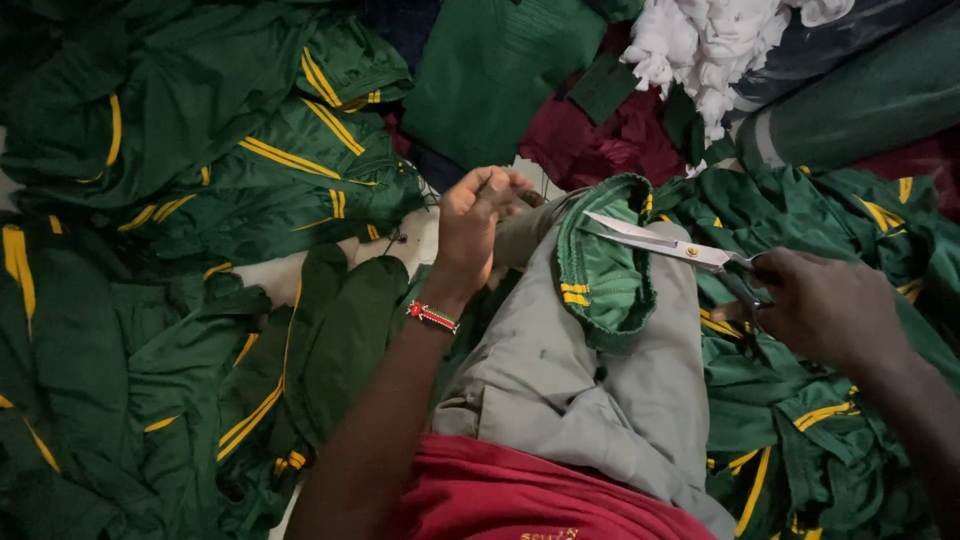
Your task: Threading a drawstring through the waistband of athletic shorts using a long needle
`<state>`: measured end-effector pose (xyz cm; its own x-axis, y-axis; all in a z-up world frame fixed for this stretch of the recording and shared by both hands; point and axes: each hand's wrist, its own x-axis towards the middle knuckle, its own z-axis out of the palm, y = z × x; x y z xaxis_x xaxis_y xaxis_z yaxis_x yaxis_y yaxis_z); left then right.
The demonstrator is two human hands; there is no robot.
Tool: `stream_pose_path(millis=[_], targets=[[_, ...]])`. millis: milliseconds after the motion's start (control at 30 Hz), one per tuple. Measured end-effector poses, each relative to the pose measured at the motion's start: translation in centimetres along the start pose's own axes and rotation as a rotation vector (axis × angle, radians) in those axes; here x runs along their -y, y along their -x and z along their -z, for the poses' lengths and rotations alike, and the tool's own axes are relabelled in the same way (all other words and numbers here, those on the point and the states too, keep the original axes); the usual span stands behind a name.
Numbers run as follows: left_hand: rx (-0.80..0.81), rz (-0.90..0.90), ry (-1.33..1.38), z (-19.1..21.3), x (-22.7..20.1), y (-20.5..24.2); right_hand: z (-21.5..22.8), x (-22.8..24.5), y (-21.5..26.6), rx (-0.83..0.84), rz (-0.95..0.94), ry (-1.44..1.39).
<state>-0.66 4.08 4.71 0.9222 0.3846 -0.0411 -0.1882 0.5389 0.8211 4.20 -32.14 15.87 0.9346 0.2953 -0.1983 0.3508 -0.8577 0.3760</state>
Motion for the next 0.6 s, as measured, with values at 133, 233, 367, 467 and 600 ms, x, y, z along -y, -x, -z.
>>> stream_pose_path(millis=[133,233,367,467,600], targets=[[0.126,-0.042,0.048,-1.7,-1.3,0.3,1.4,1.4,0.3,0.010,0.045,0.078],[0.150,-0.041,0.123,-2.3,-0.3,-0.2,0.8,1.7,0.0,0.002,0.077,0.155],[0.204,-0.055,0.056,-3.0,-1.7,0.6,-1.3,1.1,-0.5,-0.155,0.165,0.169],[0.188,-0.042,0.059,-2.6,-1.0,0.1,0.3,2.0,-0.1,-0.037,0.156,0.142],[-0.223,0.167,-0.517,1.6,0.8,-1.6,0.8,2.0,1.7,0.001,0.094,-0.017]])
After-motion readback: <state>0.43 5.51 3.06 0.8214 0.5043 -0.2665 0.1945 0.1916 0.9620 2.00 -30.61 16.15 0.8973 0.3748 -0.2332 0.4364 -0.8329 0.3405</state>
